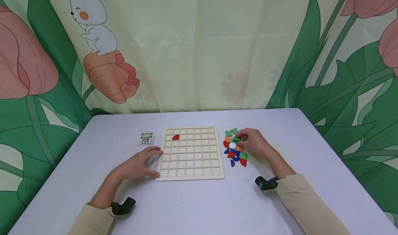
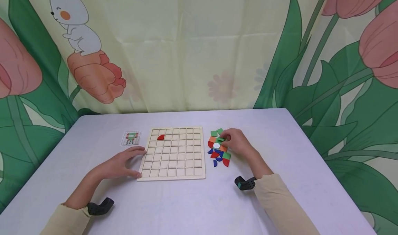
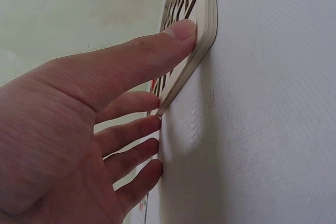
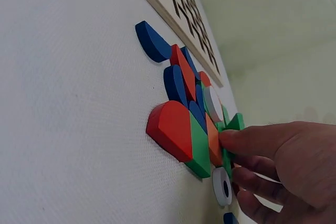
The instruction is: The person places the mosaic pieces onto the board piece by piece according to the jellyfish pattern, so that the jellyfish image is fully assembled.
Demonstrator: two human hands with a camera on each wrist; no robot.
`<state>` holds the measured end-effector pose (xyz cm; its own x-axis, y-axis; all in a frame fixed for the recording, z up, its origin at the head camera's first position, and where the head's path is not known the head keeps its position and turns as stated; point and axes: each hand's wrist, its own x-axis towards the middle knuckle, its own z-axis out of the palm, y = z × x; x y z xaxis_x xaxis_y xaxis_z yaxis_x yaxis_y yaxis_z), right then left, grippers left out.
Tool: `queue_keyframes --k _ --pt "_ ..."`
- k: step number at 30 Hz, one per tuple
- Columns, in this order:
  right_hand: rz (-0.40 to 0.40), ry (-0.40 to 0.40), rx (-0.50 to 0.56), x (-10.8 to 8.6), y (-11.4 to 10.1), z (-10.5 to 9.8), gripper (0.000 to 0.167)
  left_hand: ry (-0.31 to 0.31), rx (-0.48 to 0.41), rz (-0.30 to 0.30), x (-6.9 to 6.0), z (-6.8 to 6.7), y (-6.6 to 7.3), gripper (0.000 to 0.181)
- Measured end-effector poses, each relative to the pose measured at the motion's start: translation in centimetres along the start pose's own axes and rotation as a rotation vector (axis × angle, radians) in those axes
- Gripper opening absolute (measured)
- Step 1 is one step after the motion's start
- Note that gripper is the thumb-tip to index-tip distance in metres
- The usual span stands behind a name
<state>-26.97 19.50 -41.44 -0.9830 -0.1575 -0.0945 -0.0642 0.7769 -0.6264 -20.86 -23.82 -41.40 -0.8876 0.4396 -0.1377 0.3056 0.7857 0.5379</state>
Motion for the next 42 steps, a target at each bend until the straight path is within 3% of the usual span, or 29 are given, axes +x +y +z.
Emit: queue_keyframes --k 19,26,33,42 --pt "-0.041 0.059 0.035 0.0 -0.1 0.4 0.021 0.006 0.004 0.012 -0.2 -0.3 0.6 0.082" --pt "-0.093 0.064 0.109 0.5 -2.7 1.8 0.019 0.000 -0.006 0.001 -0.2 -0.2 0.6 0.082" --pt "-0.194 0.012 0.134 1.4 -6.0 3.8 0.014 0.002 -0.003 0.004 -0.3 -0.2 0.6 0.082" --pt "-0.258 -0.038 0.178 3.3 -8.9 6.7 0.013 0.000 -0.002 -0.002 -0.3 -0.2 0.8 0.082"
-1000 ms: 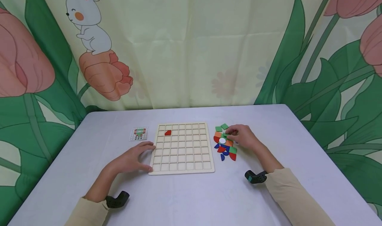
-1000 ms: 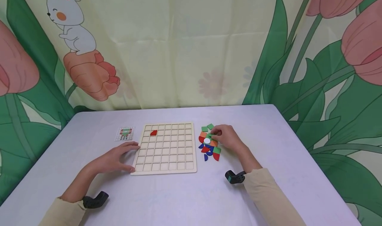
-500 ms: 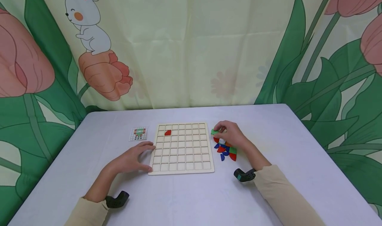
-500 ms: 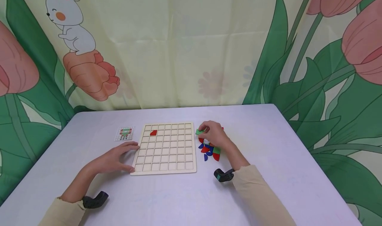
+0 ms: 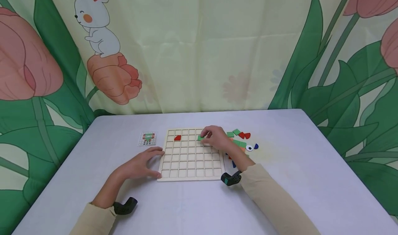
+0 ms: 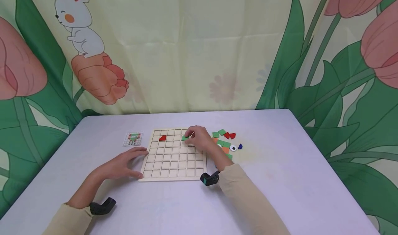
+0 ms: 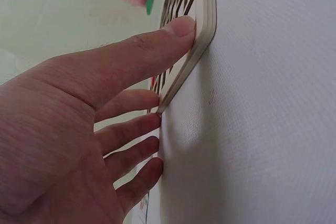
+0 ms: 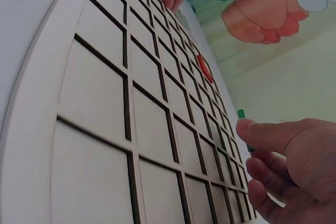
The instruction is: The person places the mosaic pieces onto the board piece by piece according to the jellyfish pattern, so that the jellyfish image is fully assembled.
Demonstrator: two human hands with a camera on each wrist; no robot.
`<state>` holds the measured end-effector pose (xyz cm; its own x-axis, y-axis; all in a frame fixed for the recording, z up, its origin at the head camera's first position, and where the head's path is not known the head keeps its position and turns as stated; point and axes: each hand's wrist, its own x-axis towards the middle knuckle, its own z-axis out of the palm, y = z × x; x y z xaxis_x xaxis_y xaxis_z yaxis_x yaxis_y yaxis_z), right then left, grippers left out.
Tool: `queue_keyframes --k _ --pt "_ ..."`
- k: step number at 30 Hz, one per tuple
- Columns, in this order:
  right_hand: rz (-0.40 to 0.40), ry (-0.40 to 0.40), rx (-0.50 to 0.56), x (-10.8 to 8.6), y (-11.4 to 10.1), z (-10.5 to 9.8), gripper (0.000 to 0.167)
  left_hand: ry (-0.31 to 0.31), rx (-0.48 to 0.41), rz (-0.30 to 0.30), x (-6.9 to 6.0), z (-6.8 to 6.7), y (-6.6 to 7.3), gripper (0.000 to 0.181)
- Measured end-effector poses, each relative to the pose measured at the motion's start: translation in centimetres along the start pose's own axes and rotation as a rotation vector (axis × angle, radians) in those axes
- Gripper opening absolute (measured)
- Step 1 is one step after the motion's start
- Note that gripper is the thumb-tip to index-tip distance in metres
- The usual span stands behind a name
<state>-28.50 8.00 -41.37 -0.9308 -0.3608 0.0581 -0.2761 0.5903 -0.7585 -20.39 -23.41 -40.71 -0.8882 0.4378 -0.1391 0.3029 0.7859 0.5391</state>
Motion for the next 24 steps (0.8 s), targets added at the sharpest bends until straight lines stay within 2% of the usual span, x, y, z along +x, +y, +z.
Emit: queue_keyframes --k 9,14,18,24 --pt "0.024 0.001 0.038 1.4 -0.9 2.2 0.009 -0.001 0.008 0.007 -0.2 0.1 -0.1 0.082" --pt "0.028 0.001 0.014 1.8 -1.3 2.6 0.010 -0.013 -0.019 -0.007 -0.1 0.0 -0.1 0.082" --pt "0.018 0.024 -0.011 1.8 -1.4 2.6 0.009 -0.003 -0.005 0.015 0.1 0.0 0.0 0.081" --pt "-0.006 0.002 -0.033 1.7 -1.5 2.9 0.008 -0.005 0.008 -0.004 0.0 -0.2 0.2 0.081"
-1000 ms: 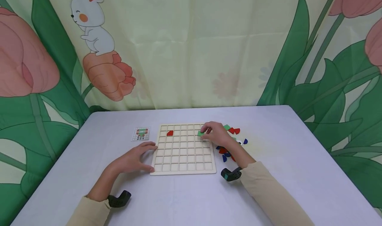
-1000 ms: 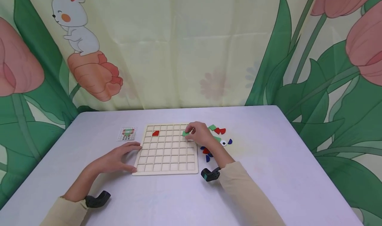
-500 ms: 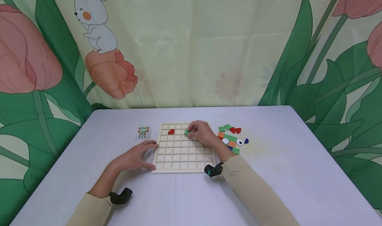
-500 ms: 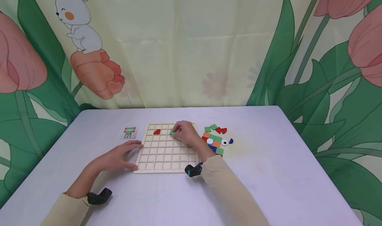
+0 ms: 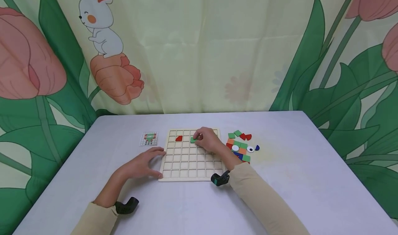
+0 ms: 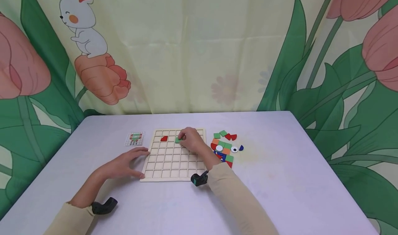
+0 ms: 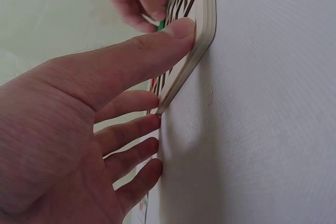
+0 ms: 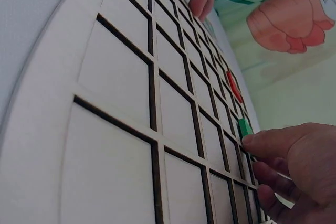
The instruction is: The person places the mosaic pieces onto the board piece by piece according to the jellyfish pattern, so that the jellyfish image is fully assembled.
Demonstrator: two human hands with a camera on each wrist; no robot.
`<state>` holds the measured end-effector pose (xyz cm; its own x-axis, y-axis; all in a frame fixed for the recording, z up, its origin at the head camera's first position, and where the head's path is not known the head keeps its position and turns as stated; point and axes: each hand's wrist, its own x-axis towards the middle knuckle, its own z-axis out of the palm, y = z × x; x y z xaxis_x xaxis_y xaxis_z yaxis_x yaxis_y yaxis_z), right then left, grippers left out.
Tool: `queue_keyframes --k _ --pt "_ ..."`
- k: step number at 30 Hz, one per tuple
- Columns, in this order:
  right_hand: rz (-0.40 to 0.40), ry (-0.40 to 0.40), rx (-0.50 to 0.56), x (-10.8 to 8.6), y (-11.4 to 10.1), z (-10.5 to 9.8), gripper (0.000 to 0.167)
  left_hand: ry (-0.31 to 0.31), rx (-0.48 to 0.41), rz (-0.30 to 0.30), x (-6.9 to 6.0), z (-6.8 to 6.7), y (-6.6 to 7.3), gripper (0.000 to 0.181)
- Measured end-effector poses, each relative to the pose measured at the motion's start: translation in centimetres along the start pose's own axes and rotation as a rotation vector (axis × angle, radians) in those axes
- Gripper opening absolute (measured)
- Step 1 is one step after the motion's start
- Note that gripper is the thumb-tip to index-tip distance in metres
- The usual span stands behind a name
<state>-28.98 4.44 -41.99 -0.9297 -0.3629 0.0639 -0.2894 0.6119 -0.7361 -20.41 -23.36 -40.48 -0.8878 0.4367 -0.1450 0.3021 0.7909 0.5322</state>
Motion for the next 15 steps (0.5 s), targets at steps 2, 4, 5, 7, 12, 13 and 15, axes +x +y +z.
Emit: queue_keyframes --k 2,4,5,7,12,13,15 --pt "-0.003 -0.004 -0.001 0.0 0.0 0.2 0.008 -0.002 -0.004 -0.002 -0.1 0.0 0.1 0.081" --pt "-0.009 -0.001 -0.001 0.1 -0.2 0.3 0.008 -0.001 -0.010 0.003 -0.2 0.0 0.2 0.081" --pt "-0.012 0.002 -0.001 0.1 -0.3 0.4 0.008 0.000 -0.012 0.002 -0.2 0.0 0.2 0.081" --pt "-0.014 0.003 -0.011 0.3 -0.5 0.5 0.008 -0.001 -0.014 0.006 -0.2 -0.1 0.3 0.081" --pt "-0.009 0.002 -0.031 0.6 -1.1 0.8 0.007 0.003 -0.005 0.010 -0.2 -0.1 0.3 0.081" --pt "-0.008 0.003 -0.031 0.7 -1.2 0.9 0.007 0.004 -0.006 0.008 -0.2 -0.1 0.2 0.081" --pt "-0.006 0.009 -0.027 0.8 -1.4 1.0 0.007 0.007 -0.008 0.001 -0.2 0.0 0.1 0.081"
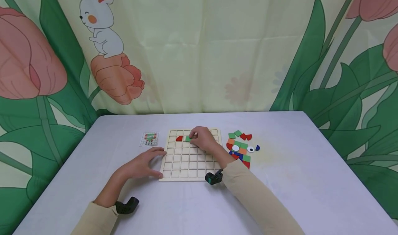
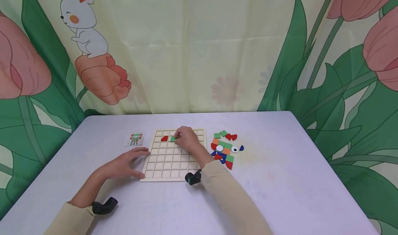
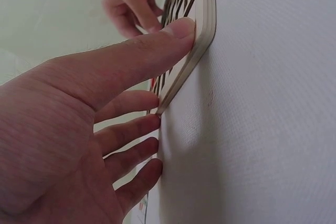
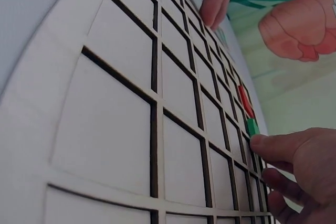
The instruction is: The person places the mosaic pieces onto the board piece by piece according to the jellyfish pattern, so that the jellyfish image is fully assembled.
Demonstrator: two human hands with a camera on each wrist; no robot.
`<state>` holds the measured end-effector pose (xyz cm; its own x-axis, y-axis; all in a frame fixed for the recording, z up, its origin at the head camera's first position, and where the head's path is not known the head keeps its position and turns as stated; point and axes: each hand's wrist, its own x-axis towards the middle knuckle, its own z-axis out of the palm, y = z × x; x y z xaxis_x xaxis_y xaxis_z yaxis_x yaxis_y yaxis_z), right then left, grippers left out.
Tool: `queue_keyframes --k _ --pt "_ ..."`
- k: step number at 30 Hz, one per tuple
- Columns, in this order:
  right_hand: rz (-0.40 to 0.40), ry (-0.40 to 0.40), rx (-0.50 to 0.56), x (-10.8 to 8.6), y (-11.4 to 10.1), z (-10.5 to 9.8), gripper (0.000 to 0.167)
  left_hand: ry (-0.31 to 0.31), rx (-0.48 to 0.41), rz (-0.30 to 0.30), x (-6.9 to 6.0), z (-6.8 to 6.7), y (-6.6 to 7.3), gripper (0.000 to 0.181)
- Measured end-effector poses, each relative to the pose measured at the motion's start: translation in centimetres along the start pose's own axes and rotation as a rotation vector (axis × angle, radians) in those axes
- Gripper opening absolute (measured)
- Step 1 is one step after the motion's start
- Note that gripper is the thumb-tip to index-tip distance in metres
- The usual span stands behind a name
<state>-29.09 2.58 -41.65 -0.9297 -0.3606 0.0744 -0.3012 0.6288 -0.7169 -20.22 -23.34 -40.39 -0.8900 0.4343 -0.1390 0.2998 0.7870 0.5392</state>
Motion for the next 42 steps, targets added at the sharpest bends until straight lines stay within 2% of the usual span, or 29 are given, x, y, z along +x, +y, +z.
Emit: queue_keyframes --k 6,12,22,26,29,36,42 --pt "0.024 0.021 -0.003 0.2 -0.2 0.3 0.010 -0.009 -0.016 -0.019 0.1 0.1 -0.2 0.081" --pt "0.012 0.053 -0.006 0.5 -0.4 0.4 0.007 -0.008 -0.019 -0.022 0.2 0.2 -0.3 0.082" --pt "-0.005 0.025 -0.038 0.9 -0.7 0.3 0.009 -0.006 -0.010 -0.019 0.3 0.1 -0.3 0.081" --pt "-0.026 -0.036 -0.038 0.8 -0.7 -0.5 0.011 -0.007 -0.013 -0.015 0.4 0.1 -0.6 0.083" --pt "-0.049 -0.050 -0.009 0.5 -0.5 -1.3 0.015 -0.012 -0.017 -0.009 0.4 0.2 -0.8 0.084" --pt "-0.041 0.032 0.030 -1.1 1.1 -3.8 0.019 -0.006 -0.024 0.003 0.4 0.3 -0.8 0.084" --pt "0.064 0.070 -0.023 -2.9 3.3 -6.6 0.020 -0.007 -0.013 0.019 0.3 0.3 -0.9 0.084"
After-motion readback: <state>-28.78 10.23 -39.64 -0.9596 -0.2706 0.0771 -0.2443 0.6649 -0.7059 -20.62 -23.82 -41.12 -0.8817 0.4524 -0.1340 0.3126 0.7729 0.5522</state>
